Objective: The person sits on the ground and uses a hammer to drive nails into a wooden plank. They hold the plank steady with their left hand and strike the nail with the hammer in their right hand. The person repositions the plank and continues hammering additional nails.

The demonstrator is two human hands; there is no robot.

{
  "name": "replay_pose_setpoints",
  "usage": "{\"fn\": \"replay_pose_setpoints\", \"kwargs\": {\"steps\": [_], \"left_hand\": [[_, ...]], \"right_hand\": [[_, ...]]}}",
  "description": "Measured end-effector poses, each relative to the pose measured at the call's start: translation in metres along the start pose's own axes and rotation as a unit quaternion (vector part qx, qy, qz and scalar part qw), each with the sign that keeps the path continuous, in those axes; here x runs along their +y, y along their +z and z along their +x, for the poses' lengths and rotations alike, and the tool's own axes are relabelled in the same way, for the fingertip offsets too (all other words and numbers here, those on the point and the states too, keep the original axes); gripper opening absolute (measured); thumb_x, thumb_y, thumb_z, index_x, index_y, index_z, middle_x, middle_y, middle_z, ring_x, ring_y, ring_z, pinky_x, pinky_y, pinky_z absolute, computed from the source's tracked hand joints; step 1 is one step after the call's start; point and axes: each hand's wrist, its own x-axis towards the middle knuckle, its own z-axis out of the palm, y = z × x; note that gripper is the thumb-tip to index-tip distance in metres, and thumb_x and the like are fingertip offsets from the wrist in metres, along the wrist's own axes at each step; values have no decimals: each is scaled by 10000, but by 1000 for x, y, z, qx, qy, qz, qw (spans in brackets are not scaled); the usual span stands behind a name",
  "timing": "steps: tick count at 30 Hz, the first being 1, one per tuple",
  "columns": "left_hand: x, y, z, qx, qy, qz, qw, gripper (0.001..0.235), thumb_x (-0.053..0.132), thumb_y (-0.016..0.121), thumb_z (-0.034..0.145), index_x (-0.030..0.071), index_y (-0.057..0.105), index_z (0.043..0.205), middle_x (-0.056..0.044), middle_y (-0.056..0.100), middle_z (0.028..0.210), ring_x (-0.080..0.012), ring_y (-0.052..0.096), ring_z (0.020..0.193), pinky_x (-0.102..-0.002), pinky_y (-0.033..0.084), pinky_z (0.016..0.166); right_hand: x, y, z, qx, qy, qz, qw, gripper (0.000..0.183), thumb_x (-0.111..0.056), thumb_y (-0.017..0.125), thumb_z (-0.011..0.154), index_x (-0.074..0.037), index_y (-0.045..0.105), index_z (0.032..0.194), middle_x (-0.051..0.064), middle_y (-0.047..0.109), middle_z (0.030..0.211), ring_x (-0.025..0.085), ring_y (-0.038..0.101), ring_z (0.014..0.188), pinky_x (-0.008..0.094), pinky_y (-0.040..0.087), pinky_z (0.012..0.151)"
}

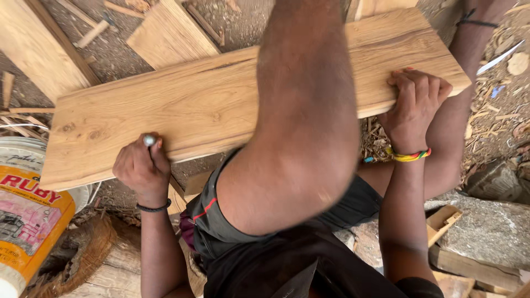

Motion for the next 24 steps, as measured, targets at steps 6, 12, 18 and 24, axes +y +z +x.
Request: {"fn": "replay_pose_setpoints", "kwargs": {"steps": [6, 12, 18, 24], "left_hand": [[-10, -13, 60, -6, 46, 10, 999, 203, 234, 638, 1171, 43, 684, 1123, -134, 717, 893, -300, 690, 749, -408, 544, 723], [-29, -3, 133, -46, 86, 56, 994, 178, 220, 731, 1098, 44, 747, 1070, -144, 705, 742, -291, 677, 601, -392, 531, 563], [-40, 7, 134, -39, 55, 24, 997, 267, 214, 696, 1138, 37, 715, 940, -92, 748, 790, -209, 710, 639, -354, 537, 570], [-47, 10, 140, -38, 46, -19, 998, 236, 193, 673, 1106, 55, 743, 927, -69, 764, 827, -169, 711, 636, -331, 553, 581]], "right_hand": [[16, -12, 28, 2, -44, 11, 999, 326, -62, 824, 807, -92, 719, 1114, 69, 711, 1087, 262, 646, 1063, 396, 435, 984], [18, -15, 46, 22, -98, 43, 994, 527, -338, 966, 740, -123, 747, 1168, 61, 745, 1070, 245, 688, 1003, 414, 433, 963], [9, -12, 47, 85, -95, -25, 991, 592, -468, 939, 615, -152, 751, 1079, 27, 743, 1112, 232, 646, 1094, 449, 384, 1032], [19, 6, 55, 30, -68, 3, 997, 574, -455, 929, 697, -152, 736, 1146, 15, 735, 1083, 221, 632, 1111, 421, 389, 1006]]}}
